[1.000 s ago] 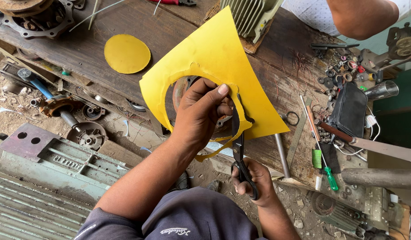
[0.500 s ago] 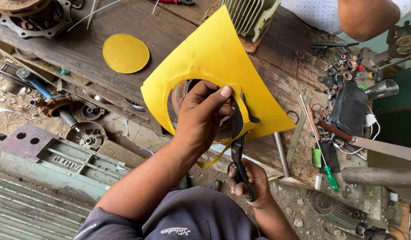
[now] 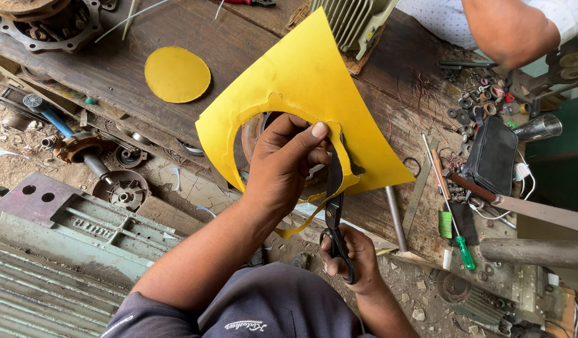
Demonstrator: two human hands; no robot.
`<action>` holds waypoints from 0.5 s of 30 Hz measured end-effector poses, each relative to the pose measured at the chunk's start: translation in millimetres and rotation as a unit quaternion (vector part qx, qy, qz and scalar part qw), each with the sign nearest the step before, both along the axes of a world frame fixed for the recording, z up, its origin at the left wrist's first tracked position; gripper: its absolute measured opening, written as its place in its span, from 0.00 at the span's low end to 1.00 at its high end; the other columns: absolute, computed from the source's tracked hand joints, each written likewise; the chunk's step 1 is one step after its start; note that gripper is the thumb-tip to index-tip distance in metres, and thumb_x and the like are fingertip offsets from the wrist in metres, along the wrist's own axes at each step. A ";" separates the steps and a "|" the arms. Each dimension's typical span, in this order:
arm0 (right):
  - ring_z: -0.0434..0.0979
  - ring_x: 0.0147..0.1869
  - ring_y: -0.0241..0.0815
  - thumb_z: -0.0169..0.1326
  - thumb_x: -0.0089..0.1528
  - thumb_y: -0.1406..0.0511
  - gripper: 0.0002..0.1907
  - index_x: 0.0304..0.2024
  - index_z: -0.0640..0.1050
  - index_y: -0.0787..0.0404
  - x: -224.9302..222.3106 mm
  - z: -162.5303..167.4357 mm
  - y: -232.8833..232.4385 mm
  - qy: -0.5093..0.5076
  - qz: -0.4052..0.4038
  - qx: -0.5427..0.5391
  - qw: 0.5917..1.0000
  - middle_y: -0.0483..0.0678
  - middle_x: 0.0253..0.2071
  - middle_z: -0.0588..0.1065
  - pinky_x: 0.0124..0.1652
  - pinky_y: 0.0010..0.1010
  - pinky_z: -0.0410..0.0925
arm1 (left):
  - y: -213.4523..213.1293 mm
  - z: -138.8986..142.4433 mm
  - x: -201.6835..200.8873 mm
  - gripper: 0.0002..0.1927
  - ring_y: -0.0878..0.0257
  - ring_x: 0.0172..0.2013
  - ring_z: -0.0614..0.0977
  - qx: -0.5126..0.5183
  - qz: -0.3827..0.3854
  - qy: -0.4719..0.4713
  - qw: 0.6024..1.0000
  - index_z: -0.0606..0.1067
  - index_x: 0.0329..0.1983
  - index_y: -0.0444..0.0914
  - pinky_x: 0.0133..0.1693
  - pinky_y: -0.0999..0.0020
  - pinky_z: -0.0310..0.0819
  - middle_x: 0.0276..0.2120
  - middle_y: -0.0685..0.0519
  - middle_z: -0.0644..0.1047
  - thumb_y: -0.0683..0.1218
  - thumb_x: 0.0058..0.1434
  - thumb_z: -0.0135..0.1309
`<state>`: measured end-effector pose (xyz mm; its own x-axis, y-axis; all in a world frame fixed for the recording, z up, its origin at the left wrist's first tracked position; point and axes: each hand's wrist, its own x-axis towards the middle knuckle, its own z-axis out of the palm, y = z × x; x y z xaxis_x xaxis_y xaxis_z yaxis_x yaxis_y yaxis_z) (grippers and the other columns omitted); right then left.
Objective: The person uses shears to cut a yellow sheet of material around a circular opening. They hold the sheet with one hand and cut with the other, trimming the edges to shape the material around the hole.
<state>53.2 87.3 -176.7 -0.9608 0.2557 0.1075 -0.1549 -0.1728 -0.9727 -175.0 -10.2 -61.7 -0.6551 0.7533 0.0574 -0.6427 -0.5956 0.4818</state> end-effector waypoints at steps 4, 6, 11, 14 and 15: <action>0.71 0.27 0.29 0.70 0.56 0.50 0.27 0.45 0.76 0.61 -2.7 1.4 3.3 0.012 0.000 0.016 1.000 0.42 0.26 0.72 0.27 0.20 0.65 | -1.2 1.8 -1.5 0.06 0.66 0.36 0.82 -0.015 0.017 0.026 0.999 0.75 0.46 0.33 0.39 0.73 0.78 0.40 0.50 0.79 0.40 0.69 0.58; 0.72 0.28 0.29 0.71 0.56 0.50 0.27 0.45 0.76 0.61 -2.4 1.8 3.6 0.011 -0.001 0.016 1.000 0.42 0.26 0.73 0.27 0.20 0.66 | -3.9 2.1 -1.4 0.07 0.66 0.36 0.81 -0.031 0.021 0.043 0.998 0.75 0.46 0.33 0.39 0.73 0.77 0.40 0.50 0.79 0.41 0.69 0.59; 0.72 0.27 0.29 0.70 0.56 0.48 0.28 0.44 0.76 0.61 -0.3 1.5 4.3 0.000 -0.001 0.010 1.000 0.41 0.26 0.73 0.27 0.20 0.66 | -4.3 2.8 -3.0 0.08 0.66 0.37 0.82 -0.044 0.027 0.067 0.996 0.76 0.46 0.33 0.40 0.72 0.78 0.41 0.50 0.80 0.42 0.68 0.59; 0.72 0.28 0.30 0.70 0.56 0.48 0.29 0.44 0.76 0.61 0.1 1.8 4.6 0.004 0.009 -0.010 1.000 0.41 0.26 0.72 0.28 0.21 0.66 | -4.3 2.3 -3.2 0.08 0.67 0.37 0.81 -0.051 0.021 0.067 0.996 0.76 0.46 0.33 0.40 0.72 0.77 0.40 0.51 0.80 0.42 0.68 0.58; 0.72 0.28 0.30 0.70 0.56 0.48 0.29 0.44 0.76 0.61 -0.2 2.3 5.0 0.005 0.005 -0.002 1.000 0.41 0.26 0.73 0.28 0.21 0.66 | -3.7 2.1 -3.8 0.08 0.67 0.36 0.81 -0.055 0.020 0.066 0.996 0.76 0.45 0.33 0.40 0.72 0.77 0.40 0.51 0.80 0.42 0.68 0.58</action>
